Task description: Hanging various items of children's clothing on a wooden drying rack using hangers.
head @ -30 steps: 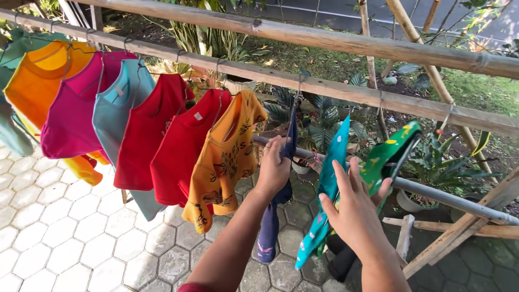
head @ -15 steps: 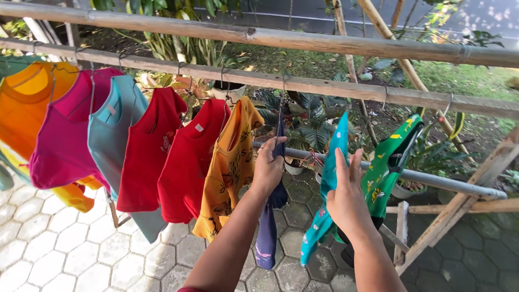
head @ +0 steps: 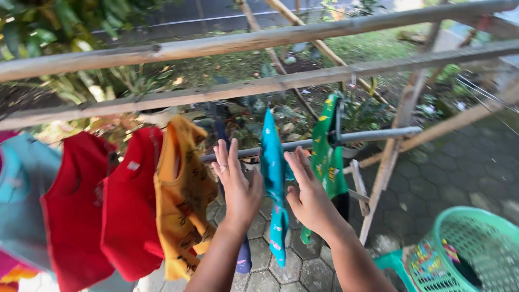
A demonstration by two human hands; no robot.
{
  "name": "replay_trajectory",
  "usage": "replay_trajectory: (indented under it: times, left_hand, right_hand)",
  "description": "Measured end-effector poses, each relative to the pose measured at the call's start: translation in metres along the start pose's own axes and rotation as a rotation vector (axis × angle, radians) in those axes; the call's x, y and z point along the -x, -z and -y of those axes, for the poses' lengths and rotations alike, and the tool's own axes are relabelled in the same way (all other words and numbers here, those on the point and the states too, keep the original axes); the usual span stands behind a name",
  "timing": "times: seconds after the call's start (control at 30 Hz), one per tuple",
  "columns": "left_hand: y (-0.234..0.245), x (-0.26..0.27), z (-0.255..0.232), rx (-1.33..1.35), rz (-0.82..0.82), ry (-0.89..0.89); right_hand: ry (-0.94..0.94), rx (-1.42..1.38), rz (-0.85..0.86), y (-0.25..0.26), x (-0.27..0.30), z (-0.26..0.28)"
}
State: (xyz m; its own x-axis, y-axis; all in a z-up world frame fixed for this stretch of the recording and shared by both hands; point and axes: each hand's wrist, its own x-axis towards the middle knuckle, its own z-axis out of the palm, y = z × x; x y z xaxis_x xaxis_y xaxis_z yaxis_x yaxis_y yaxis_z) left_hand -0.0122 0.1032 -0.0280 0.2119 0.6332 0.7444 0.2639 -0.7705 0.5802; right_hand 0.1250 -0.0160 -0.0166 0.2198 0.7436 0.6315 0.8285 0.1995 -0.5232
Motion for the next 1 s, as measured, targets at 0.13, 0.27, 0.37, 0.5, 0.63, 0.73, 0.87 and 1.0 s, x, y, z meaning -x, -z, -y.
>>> replay_trajectory:
  times: [0.13,0.27,0.37,0.5,0.63,0.73,0.87,1.0]
  left_hand:
    - [-0.02,0.023,-0.062,0.159,0.157,-0.141]
    - [-0.048,0.05,-0.111,0.416,0.354,-0.281]
    - [-0.069,0.066,-0.145,0.531,0.501,-0.369]
    - [-0.12,0.089,-0.178,0.657,0.623,-0.438]
    - [-0.202,0.123,-0.203,0.701,0.775,-0.41]
    - [-0.287,0.159,-0.215,0.675,0.865,-0.336]
    - [-0.404,0.235,-0.212,0.521,0.99,-0.281]
    - [-0.471,0.293,-0.193,0.293,1.063,-0.328]
  right_hand:
    - [-0.001,-0.117,-0.061,0.035,0.03,-0.003]
    - [0.009,-0.136,-0.245,0.074,0.071,-0.03]
    - [-0.06,-0.282,-0.355,0.105,0.103,-0.06]
    - [-0.127,-0.29,-0.392,0.142,0.153,-0.14]
    - [-0.505,-0.487,-0.476,0.192,0.204,-0.254]
    - [-0.624,-0.398,-0.509,0.23,0.249,-0.353]
    - [-0.914,-0.243,-0.462,0.249,0.332,-0.494]
    - [-1.159,-0.165,-0.181,0.203,0.431,-0.602]
